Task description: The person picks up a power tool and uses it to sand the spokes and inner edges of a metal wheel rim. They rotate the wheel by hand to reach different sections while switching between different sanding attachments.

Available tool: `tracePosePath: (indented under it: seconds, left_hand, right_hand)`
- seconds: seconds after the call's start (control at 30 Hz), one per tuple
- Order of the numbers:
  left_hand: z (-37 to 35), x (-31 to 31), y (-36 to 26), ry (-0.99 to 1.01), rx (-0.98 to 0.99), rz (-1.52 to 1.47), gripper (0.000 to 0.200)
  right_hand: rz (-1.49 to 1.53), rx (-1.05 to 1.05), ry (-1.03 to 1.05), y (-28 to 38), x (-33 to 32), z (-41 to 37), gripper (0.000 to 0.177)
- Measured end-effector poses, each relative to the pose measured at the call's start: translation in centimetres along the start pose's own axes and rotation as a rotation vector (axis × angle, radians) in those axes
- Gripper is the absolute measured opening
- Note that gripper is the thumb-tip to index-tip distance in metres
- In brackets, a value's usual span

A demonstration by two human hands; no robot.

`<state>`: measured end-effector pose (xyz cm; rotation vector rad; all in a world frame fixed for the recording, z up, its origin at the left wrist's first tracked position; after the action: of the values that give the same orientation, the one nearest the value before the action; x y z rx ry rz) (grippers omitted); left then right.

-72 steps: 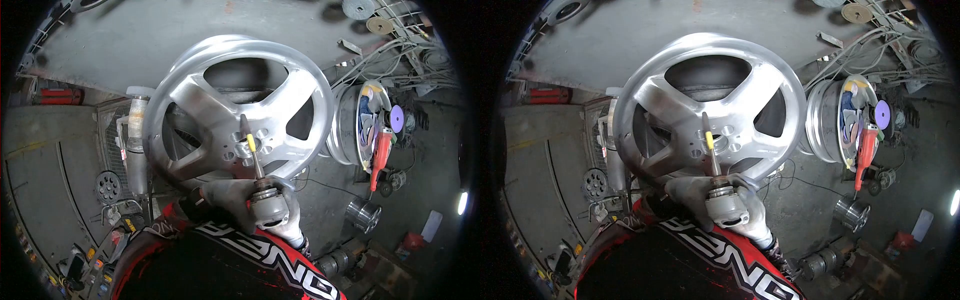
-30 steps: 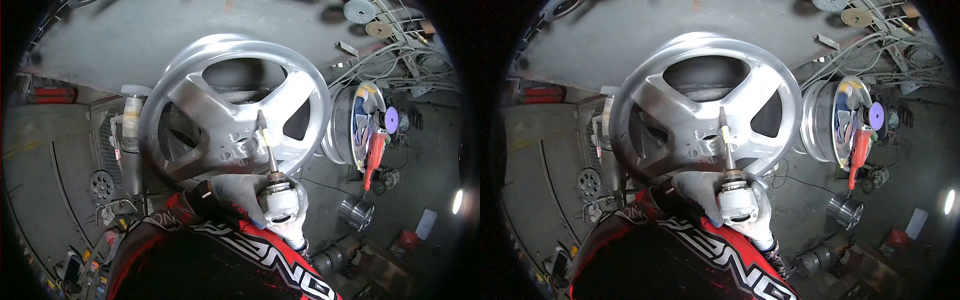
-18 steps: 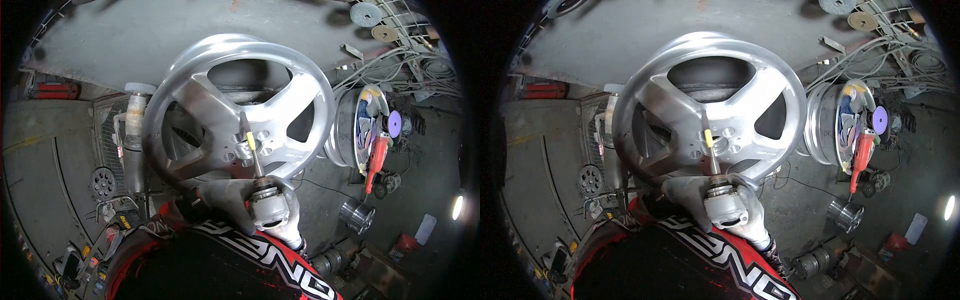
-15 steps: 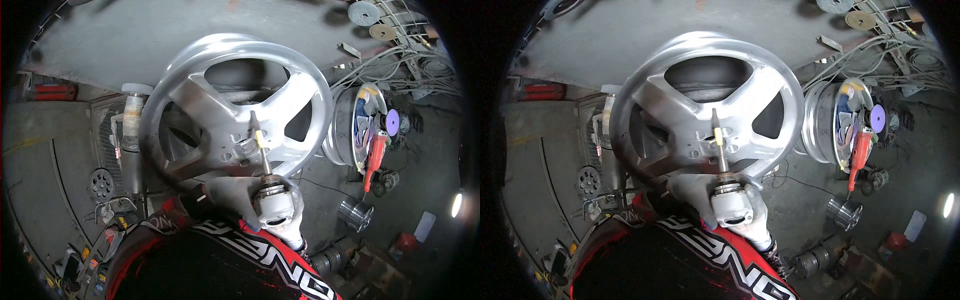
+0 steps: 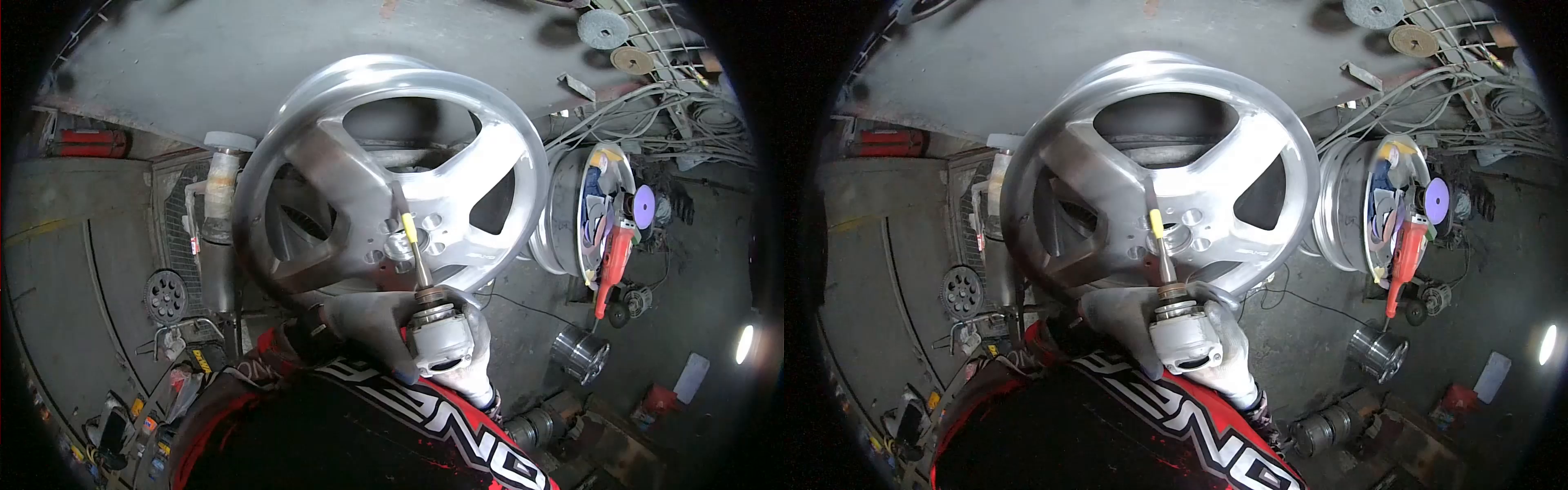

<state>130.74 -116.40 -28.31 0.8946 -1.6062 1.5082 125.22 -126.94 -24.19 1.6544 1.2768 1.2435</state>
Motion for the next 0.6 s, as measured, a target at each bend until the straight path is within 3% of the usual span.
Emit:
tracePosePath:
  seconds: [0.03, 0.17, 0.23, 0.27, 0.37, 0.4, 0.5, 0.6]
  left_hand:
    - [0.4, 0.1, 0.1, 0.005, 0.000, 0.000, 0.102]
    - [3.0, 0.0, 0.7, 0.046, 0.037, -0.083, 0.103]
    - [3.3, -0.7, 1.2, 0.028, 0.012, -0.055, 0.103]
    - [3.3, -0.7, 1.2, 0.049, 0.020, -0.010, 0.102]
    - [1.8, -0.1, 0.9, 0.057, -0.044, -0.057, 0.100]
    - [1.0, 0.3, 1.0, 0.054, -0.117, -0.151, 0.099]
    - [-0.3, 0.5, 0.2, -0.029, -0.033, -0.090, 0.097]
    - [-0.1, 0.0, 0.8, -0.004, -0.094, -0.048, 0.095]
  right_hand:
    - [-0.009, -0.048, 0.033, 0.4, 0.2, 0.0, 0.045]
    - [0.232, -0.026, -0.103, -0.3, -1.3, -1.4, 0.049]
    - [-0.455, -0.186, -0.100, 1.4, -1.3, -1.8, 0.055]
    - [-0.456, -0.185, -0.095, 1.0, -1.6, -2.0, 0.055]
    - [0.164, 0.193, -0.309, -3.8, -3.7, -2.0, 0.079]
    - [-0.387, -0.158, -0.034, -0.5, -2.1, -1.6, 0.079]
    - [-0.500, -0.066, 0.014, -0.1, -1.1, -0.7, 0.079]
    - [-0.463, -0.077, 0.021, 0.4, -0.6, -0.4, 0.067]
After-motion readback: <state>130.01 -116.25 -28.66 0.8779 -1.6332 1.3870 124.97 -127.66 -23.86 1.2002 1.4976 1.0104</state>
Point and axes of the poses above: each hand's wrist, its own z-axis towards the middle knuckle, its own x-axis out of the palm, y = z × x, the point moved 7 cm from there along z, towards the middle knuckle, and after that the axes turned 3 degrees about y, right-handed, at the moved point
